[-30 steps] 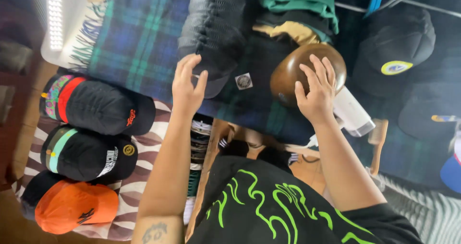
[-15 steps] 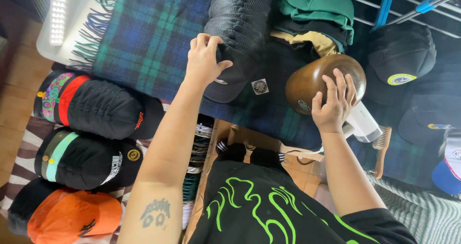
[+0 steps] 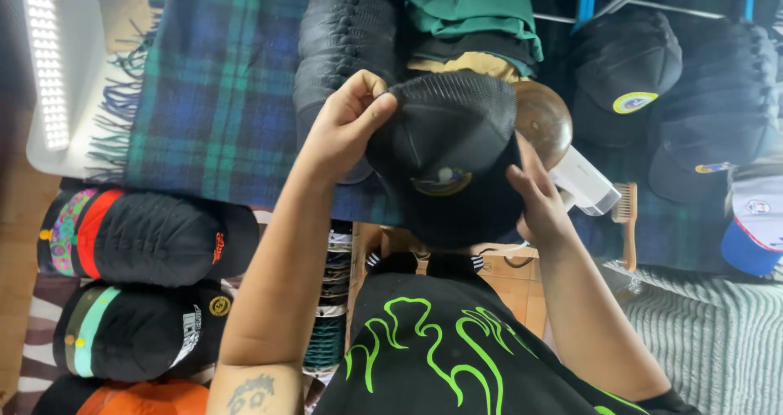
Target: Clean and shape various hats using a brush, steamer, and wooden head form
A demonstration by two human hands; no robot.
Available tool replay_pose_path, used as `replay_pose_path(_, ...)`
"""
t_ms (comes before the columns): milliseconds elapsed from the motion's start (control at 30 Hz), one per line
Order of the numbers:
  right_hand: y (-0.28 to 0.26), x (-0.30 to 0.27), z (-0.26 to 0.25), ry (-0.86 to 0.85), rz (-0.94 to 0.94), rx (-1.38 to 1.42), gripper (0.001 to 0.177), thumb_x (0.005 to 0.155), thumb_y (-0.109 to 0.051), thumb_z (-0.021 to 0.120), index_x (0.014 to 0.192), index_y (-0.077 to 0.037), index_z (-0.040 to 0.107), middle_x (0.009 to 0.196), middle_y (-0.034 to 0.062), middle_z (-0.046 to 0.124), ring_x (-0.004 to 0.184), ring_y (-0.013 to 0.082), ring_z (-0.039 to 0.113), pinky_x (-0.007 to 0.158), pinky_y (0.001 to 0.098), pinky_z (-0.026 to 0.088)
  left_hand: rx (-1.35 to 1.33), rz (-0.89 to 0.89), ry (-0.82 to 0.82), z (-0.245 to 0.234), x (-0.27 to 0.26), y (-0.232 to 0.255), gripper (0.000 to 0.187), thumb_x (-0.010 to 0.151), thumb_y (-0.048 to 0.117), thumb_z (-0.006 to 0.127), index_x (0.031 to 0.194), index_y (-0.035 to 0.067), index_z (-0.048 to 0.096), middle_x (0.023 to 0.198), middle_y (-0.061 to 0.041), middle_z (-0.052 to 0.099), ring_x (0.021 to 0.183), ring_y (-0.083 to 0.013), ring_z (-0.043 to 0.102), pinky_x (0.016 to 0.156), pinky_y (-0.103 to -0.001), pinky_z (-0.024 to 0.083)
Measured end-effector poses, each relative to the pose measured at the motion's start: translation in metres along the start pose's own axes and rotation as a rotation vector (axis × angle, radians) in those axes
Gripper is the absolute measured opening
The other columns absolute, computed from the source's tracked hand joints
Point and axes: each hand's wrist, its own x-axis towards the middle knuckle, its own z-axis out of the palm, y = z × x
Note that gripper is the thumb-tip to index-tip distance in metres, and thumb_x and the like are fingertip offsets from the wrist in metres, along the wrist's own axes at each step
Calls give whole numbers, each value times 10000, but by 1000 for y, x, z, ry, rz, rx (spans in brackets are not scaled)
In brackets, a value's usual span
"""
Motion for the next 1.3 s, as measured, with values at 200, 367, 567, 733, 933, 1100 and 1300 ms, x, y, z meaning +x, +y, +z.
replay_pose_path(200,-55,-16,-15,129,165,338,602,905,29,539,1500,29,451,1322,365,591,1121,436,679,968,576,558,-439,-105,302,56,23,-40,174,1033,202,637,987,41,588,682,-38,560,579,-132,592,527,-254,518)
replay_pose_path(367,-62,-27,-72,173,78,428,288,911,-4,596,1190,42,652,1059,255,682,955,399,732,822,646,605,-586,-221,549,121,44,-31,233,993,224,685,926,27,581,599,-108,596,454,-187,633,397,-283,543)
replay_pose_path(567,-122,-32,-111,422,210,368,116,870,-7,739,931,43,655,724,169,594,686,273,655,624,456,573,-867,-563,390,199,81,18,485,949,442,665,1103,-17,703,855,-231,710,774,-375,757,712,-436,649)
replay_pose_path(733,-144,-31,-170,410,221,369,109,873,-28,749,854,26,655,670,141,572,661,258,638,612,482,576,-785,-565,296,261,110,17,440,939,383,656,1104,-24,696,872,-217,705,792,-354,750,724,-414,640)
replay_pose_path(933,-152,-28,-217,319,247,335,68,889,-29,736,874,-7,673,642,133,573,606,231,643,554,393,582,-746,-563,260,319,99,1,369,923,281,643,1106,-36,682,902,-193,697,823,-318,737,746,-375,626)
replay_pose_path(1100,-159,-18,-240,287,152,376,106,845,24,755,896,-6,667,650,88,569,610,183,641,559,316,562,-644,-512,218,333,108,15,321,910,205,633,1108,-46,673,925,-174,691,847,-291,728,762,-346,615)
replay_pose_path(1300,-141,-17,-271,198,122,308,147,853,42,728,958,-43,669,663,41,572,595,119,607,504,230,503,-543,-513,116,348,111,18,272,894,103,621,1110,-58,659,954,-150,683,878,-255,715,783,-308,600)
